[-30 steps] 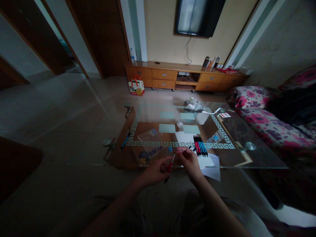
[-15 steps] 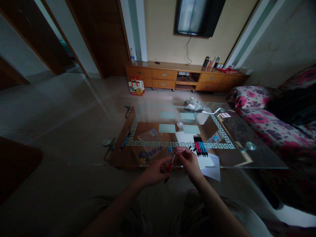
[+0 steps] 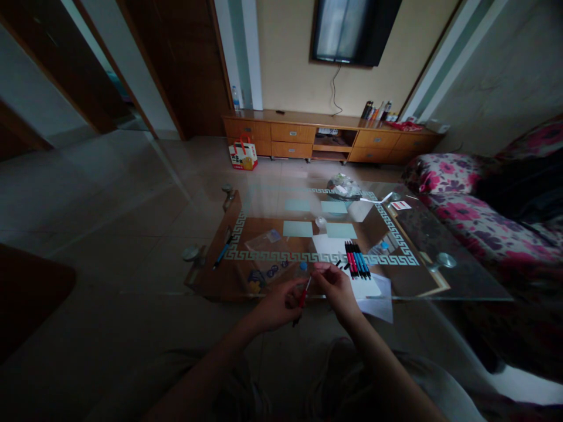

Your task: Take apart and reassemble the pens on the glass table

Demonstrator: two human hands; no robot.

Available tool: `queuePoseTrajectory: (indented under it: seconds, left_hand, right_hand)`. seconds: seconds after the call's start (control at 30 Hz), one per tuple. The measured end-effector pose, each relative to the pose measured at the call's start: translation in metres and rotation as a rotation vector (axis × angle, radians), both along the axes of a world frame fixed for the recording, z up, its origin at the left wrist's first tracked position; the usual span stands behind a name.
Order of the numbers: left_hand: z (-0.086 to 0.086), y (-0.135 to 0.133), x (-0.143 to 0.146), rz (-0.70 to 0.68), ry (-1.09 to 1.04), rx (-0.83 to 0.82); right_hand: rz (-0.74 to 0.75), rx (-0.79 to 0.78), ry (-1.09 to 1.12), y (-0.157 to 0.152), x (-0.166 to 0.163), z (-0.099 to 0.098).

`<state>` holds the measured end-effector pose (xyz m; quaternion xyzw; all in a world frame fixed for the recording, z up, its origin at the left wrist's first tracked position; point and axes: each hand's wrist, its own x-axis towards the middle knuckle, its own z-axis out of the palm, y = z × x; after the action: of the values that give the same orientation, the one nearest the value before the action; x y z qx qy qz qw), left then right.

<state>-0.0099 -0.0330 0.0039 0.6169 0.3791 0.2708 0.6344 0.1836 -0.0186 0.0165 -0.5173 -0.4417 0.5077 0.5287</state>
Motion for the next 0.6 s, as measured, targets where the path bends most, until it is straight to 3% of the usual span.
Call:
queuePoseTrajectory:
  seconds: [0.6]
  left_hand:
    - [0.0093,0.0011,0.0006,-0.010,0.048,0.077]
  right_hand:
    - [0.037,-0.054,0.006,-0.0034,-0.0017,0.0069]
